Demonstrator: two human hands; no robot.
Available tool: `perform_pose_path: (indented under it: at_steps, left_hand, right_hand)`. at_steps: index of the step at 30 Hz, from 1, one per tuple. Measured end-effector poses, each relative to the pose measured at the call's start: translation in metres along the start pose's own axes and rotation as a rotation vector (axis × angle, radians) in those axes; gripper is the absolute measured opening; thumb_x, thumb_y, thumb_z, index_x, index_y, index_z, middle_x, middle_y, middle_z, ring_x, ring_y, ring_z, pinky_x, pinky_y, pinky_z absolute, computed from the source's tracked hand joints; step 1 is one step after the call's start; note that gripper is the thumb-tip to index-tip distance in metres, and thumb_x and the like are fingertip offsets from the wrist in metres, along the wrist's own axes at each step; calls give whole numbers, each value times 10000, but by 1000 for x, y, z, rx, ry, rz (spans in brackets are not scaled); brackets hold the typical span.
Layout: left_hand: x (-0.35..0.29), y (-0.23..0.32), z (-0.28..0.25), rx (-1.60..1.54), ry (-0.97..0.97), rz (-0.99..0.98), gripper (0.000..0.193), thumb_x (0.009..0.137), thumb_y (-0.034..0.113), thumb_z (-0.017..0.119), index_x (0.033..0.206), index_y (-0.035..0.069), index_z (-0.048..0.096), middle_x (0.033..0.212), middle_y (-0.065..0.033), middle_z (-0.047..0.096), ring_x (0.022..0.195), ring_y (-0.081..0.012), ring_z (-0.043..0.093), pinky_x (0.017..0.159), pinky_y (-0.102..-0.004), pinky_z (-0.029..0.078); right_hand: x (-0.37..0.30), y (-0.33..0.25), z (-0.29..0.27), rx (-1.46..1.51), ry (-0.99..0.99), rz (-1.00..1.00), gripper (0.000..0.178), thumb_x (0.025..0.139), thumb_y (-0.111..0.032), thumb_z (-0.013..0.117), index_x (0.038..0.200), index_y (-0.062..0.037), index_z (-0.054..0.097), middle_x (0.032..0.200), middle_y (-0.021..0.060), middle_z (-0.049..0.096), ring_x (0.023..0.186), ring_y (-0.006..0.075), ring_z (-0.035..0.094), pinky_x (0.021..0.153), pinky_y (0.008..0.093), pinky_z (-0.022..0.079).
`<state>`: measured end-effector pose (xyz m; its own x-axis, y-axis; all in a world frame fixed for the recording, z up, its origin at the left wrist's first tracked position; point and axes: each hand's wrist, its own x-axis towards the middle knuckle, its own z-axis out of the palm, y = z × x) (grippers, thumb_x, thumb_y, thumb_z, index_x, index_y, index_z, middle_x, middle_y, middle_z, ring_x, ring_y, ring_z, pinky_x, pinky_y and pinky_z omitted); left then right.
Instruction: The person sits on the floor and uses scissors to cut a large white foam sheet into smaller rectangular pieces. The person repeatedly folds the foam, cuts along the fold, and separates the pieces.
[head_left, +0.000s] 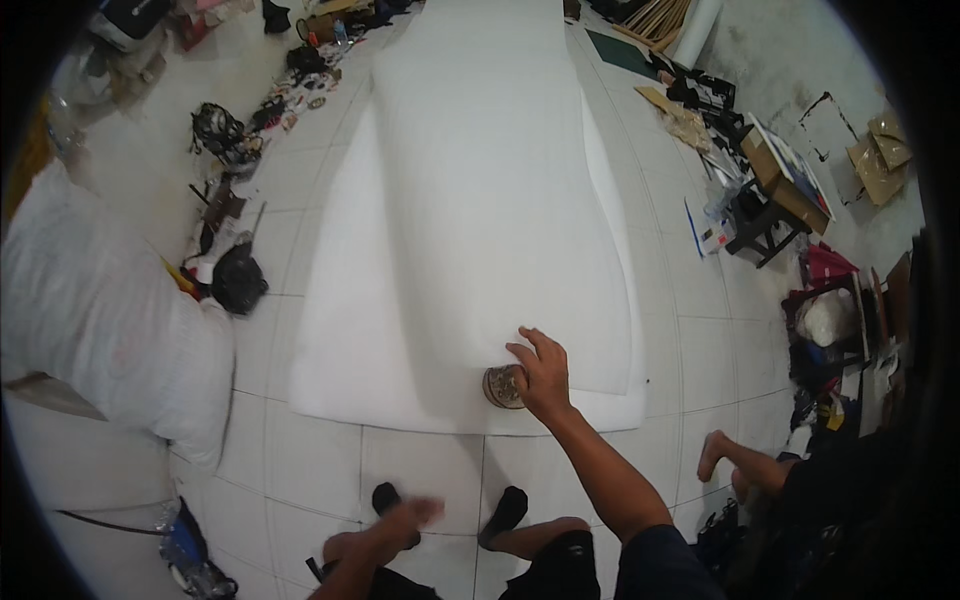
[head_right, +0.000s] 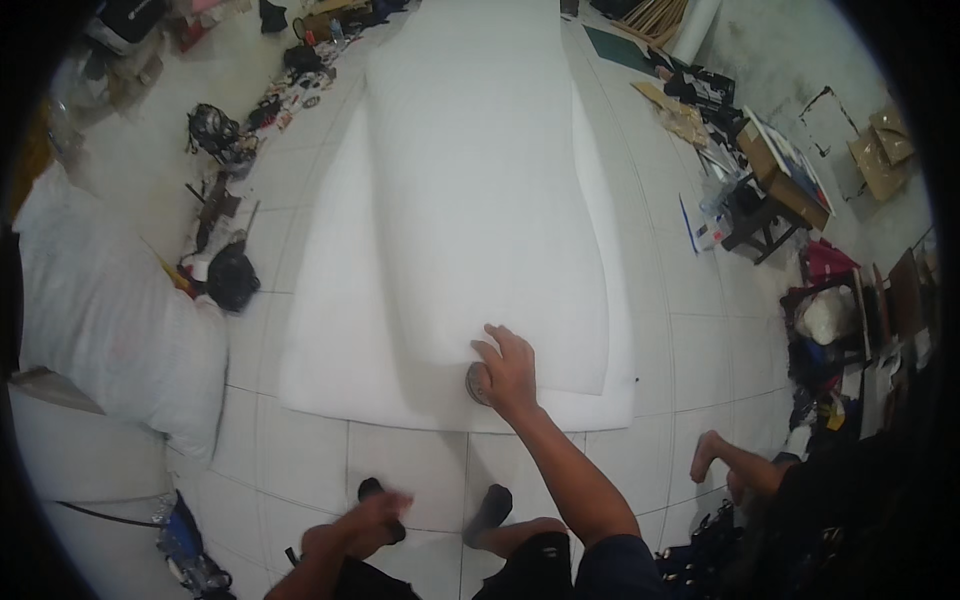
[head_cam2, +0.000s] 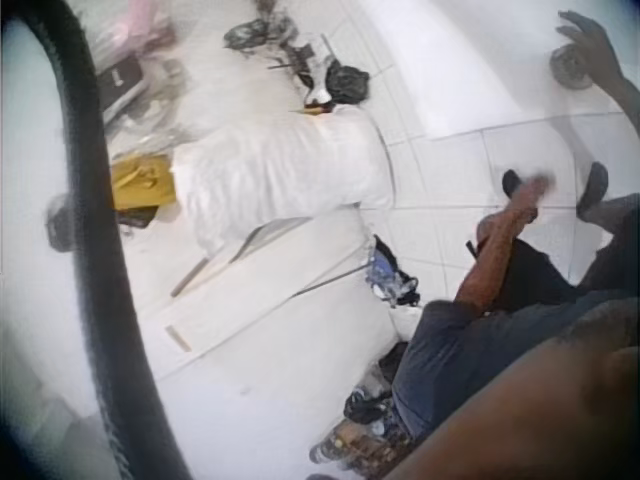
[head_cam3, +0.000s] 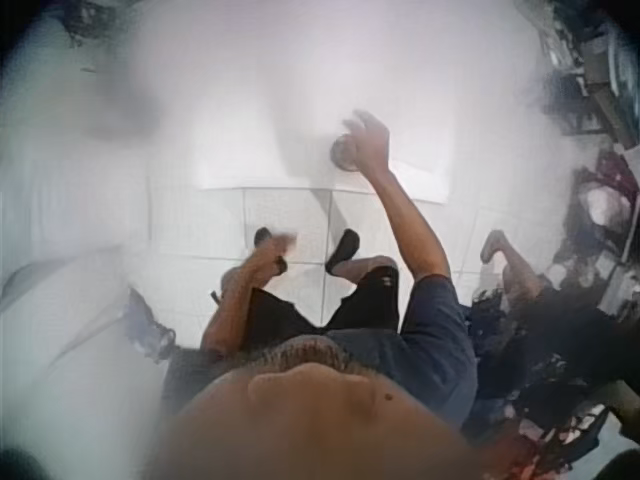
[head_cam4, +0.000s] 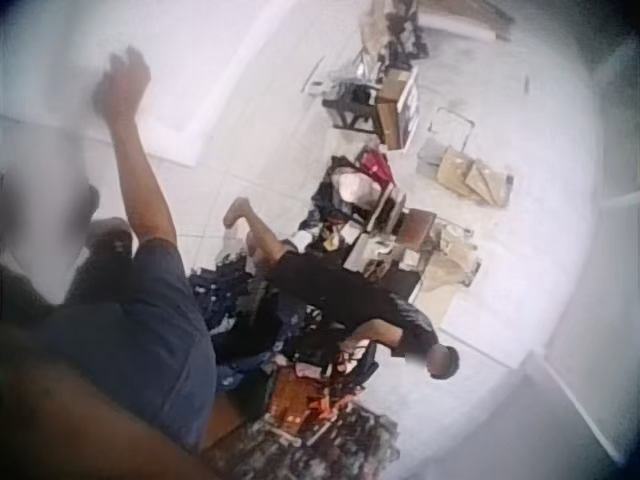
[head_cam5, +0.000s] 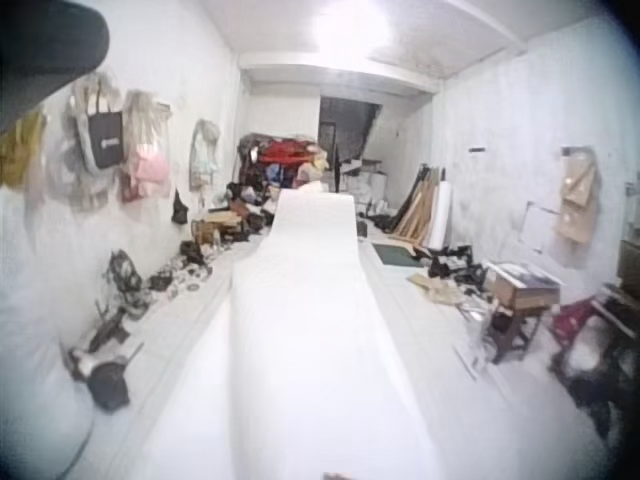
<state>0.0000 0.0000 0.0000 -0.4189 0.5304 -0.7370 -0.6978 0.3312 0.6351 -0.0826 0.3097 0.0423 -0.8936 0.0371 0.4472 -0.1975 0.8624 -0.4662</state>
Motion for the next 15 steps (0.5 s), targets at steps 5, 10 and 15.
perform_pose_path:
  at_steps: [5,10,15]
  left_hand:
    - [176,-7,-21,-806,-262,546,912,852,742,348,1444,52,276,1421,-174,361,1326,-324,305,1060,-520,287]
    - [220,13,0,-1333,220,961,793,849,632,445,1384,49,382,1373,-124,438,1259,-310,399,1051,-477,321]
    - [168,-5,-43,-1329,296,1189,667,868,513,450,1327,29,463,1325,-146,496,1199,-346,471,1023,-452,366]
  right_hand:
    - [-69,35,78,57,-10,-130,433,678,27,639,1100,-64,607,1080,86,660,1018,241,623,953,450,417]
    - [-118,71,61,-97,208,-301,386,647,39,649,1018,-69,650,895,59,689,809,194,666,842,394,488]
    - [-163,112,34,-276,317,-613,326,683,-1,663,1002,-71,654,840,52,671,738,191,654,795,378,496]
